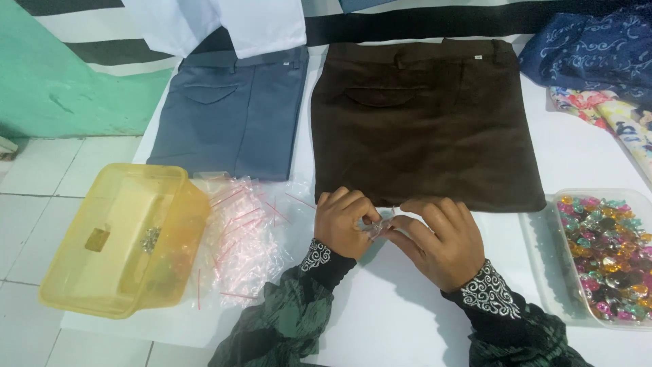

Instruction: The person sorts colorful buttons from a plastic container onto a white table, then places a subset of silver buttons into a small zip-lock bag. The person continues to sort and arrange buttons on the table throughout the clip.

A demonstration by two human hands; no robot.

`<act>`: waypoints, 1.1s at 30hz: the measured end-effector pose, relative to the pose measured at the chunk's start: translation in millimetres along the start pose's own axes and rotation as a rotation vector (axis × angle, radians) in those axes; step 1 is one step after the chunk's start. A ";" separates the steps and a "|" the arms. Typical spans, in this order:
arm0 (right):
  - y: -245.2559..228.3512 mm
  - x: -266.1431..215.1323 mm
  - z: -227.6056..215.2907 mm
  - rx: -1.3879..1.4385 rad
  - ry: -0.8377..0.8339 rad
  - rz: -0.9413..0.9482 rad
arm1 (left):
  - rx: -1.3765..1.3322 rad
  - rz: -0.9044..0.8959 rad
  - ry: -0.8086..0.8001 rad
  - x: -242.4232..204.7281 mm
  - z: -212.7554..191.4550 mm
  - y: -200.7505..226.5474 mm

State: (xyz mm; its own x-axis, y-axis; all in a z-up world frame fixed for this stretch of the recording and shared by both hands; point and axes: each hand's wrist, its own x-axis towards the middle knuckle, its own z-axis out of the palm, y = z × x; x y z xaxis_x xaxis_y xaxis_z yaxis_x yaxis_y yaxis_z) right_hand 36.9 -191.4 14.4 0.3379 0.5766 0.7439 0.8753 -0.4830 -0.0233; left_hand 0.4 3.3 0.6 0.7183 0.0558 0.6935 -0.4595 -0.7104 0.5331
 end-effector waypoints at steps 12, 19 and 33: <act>1.4 -2.1 1.3 0.040 -0.033 0.045 | 0.019 0.001 -0.037 -5.0 3.4 -6.1; 1.9 1.4 -0.9 0.022 -0.024 0.005 | 0.011 0.000 -0.056 -1.0 -2.8 -0.1; -13.2 7.2 -0.5 0.043 -0.017 -0.132 | 0.051 0.036 -0.117 -8.4 1.0 -10.8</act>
State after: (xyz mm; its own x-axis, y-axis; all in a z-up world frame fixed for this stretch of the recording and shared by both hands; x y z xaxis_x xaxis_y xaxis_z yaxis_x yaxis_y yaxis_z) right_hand 27.6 -181.1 20.4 0.2245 0.6443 0.7311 0.9264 -0.3738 0.0450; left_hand -0.1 9.9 -11.4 0.7591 -0.0510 0.6489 -0.4615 -0.7452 0.4813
